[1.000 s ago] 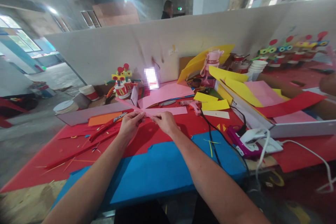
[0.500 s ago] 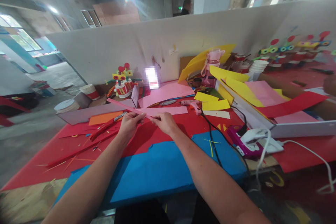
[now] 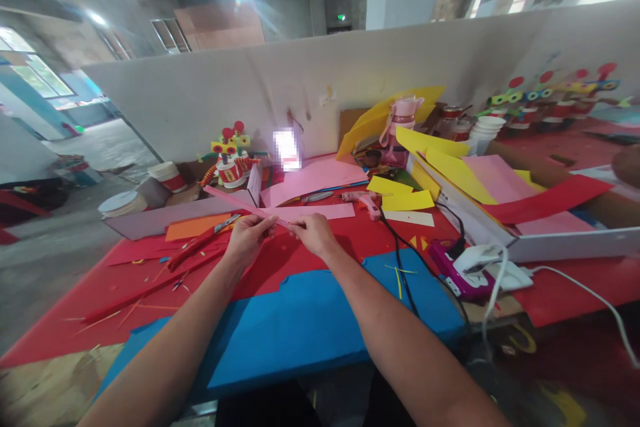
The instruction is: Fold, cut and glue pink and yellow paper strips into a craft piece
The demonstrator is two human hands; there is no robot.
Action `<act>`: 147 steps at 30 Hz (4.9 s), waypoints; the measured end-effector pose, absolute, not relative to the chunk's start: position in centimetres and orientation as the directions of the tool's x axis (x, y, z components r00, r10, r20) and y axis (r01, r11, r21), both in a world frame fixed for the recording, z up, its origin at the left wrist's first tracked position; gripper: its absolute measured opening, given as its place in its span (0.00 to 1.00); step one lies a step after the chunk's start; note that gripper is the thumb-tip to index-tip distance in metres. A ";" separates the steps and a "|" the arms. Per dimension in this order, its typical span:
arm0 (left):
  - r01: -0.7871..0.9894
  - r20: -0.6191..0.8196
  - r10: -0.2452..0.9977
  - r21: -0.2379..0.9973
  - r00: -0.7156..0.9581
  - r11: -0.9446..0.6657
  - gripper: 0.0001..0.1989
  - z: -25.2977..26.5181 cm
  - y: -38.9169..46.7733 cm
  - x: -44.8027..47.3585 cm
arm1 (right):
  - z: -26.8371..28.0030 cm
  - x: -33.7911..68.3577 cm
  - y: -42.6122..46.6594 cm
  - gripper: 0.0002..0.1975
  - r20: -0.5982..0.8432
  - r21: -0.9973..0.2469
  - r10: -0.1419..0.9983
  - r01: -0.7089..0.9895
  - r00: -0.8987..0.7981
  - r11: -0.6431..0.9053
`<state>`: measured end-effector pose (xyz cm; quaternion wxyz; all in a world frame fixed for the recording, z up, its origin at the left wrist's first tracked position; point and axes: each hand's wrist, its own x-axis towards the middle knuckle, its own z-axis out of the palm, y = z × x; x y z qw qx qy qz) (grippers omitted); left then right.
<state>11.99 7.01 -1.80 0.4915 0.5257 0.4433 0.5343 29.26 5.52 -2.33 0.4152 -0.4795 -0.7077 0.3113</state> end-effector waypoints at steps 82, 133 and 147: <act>-0.102 0.179 0.984 0.979 -0.005 -0.179 0.13 -1.5 6.7 12.2 | -2.5 29.9 6.2 0.10 0.448 -0.803 0.889 0.397 -0.091 0.445; -0.342 0.119 0.977 0.924 -0.175 -0.174 0.16 -0.8 6.9 11.8 | -3.1 29.3 7.2 0.07 0.324 -0.945 0.946 0.032 -0.017 0.325; -0.092 0.259 0.955 0.957 -0.148 -0.274 0.12 -1.4 6.6 11.9 | -2.5 29.9 5.9 0.14 0.070 -0.993 0.932 0.069 -0.356 0.101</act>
